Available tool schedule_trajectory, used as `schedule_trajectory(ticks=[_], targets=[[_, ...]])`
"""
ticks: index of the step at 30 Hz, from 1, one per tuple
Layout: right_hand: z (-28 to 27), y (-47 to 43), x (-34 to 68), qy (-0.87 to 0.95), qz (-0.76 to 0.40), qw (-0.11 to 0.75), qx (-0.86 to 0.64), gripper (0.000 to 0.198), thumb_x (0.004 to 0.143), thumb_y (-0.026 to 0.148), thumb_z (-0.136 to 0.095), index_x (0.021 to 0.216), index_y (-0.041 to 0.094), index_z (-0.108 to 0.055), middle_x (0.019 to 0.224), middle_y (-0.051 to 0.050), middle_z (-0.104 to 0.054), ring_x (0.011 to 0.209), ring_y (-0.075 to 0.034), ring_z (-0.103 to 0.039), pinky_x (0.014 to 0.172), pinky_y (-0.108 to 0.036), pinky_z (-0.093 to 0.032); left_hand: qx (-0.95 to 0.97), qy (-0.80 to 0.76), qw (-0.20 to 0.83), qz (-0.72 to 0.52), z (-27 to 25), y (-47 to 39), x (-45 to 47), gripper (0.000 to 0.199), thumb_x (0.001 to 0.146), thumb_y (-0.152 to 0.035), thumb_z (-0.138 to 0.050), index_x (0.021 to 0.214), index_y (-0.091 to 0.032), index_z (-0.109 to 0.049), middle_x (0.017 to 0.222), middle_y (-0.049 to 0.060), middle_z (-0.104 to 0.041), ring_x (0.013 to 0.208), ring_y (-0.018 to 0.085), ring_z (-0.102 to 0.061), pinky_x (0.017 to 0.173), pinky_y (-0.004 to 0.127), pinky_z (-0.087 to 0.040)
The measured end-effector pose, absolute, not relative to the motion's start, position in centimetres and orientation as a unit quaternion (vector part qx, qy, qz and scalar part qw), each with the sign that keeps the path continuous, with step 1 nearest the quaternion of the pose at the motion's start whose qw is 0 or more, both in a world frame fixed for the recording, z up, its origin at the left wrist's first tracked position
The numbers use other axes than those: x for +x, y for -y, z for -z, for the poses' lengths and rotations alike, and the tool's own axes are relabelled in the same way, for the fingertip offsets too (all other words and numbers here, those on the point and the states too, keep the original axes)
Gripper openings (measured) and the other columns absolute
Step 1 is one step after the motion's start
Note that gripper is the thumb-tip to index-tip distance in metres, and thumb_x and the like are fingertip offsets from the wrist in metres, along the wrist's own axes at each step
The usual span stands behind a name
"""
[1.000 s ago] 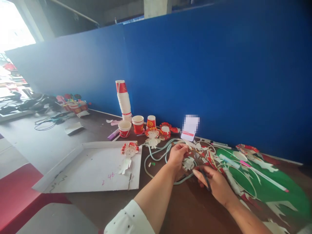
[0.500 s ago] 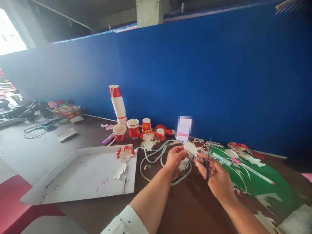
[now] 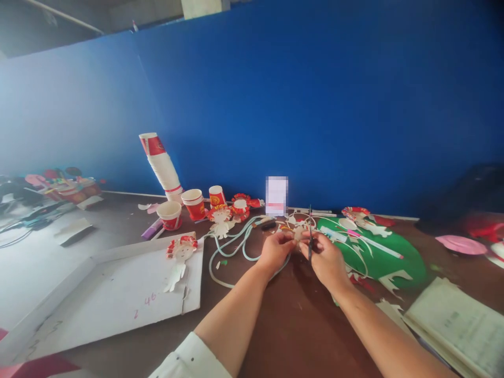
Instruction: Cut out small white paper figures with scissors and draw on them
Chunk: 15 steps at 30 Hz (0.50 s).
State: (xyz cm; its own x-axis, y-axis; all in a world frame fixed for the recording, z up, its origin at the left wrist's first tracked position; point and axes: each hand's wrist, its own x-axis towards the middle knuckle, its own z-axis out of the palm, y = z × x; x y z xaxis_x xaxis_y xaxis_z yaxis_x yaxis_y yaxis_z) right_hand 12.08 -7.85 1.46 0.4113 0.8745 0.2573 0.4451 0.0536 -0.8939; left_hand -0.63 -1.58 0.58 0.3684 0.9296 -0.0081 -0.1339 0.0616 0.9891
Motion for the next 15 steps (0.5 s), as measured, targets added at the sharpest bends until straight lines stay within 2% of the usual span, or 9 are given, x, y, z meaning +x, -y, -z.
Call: schedule_trajectory(ticks=[3, 6, 10, 15], targets=[[-1.4, 7.8, 12.2, 0.503, -0.188, 0.512, -0.67, 0.034, 0.073, 0.032, -0.063, 0.106, 0.022, -0.063, 0.087, -0.004, -0.074, 0.08, -0.022, -0.07, 0.074, -0.032, -0.052, 0.624, -0.347, 0.558, -0.423, 0.4, 1.4, -0.4, 0.013, 0.071, -0.023, -0.066, 0.082, -0.016, -0.069, 0.08, 0.004, -0.069, 0.073, 0.015, -0.059, 0.074, 0.027, -0.044], [-1.4, 7.9, 12.2, 0.512, -0.18, 0.507, -0.67, 0.033, 0.074, 0.034, -0.061, 0.105, 0.022, -0.063, 0.091, -0.005, -0.074, 0.082, -0.022, -0.07, 0.073, -0.032, -0.052, 0.67, -0.361, 0.504, -0.408, 0.7, 1.5, -0.4, 0.014, 0.074, -0.024, -0.063, 0.084, -0.017, -0.07, 0.082, 0.004, -0.069, 0.076, 0.017, -0.06, 0.075, 0.029, -0.044], [-1.0, 7.9, 12.3, 0.52, -0.155, 0.487, -0.684, 0.036, 0.074, 0.034, -0.061, 0.108, 0.024, -0.061, 0.094, -0.005, -0.074, 0.087, -0.024, -0.07, 0.077, -0.034, -0.051, 0.651, -0.394, 0.501, -0.412, 0.1, 1.7, -0.5, 0.011, 0.072, -0.02, -0.064, 0.081, -0.017, -0.069, 0.08, 0.004, -0.069, 0.074, 0.017, -0.059, 0.073, 0.028, -0.044], [-0.7, 7.8, 12.4, 0.522, -0.195, 0.479, -0.678, 0.035, 0.074, 0.033, -0.062, 0.107, 0.025, -0.061, 0.098, -0.005, -0.074, 0.093, -0.024, -0.069, 0.081, -0.035, -0.051, 0.592, -0.404, 0.548, -0.431, -0.7, 1.8, -0.6, 0.008, 0.073, -0.022, -0.063, 0.076, -0.016, -0.068, 0.07, 0.002, -0.064, 0.065, 0.014, -0.054, 0.069, 0.027, -0.042]])
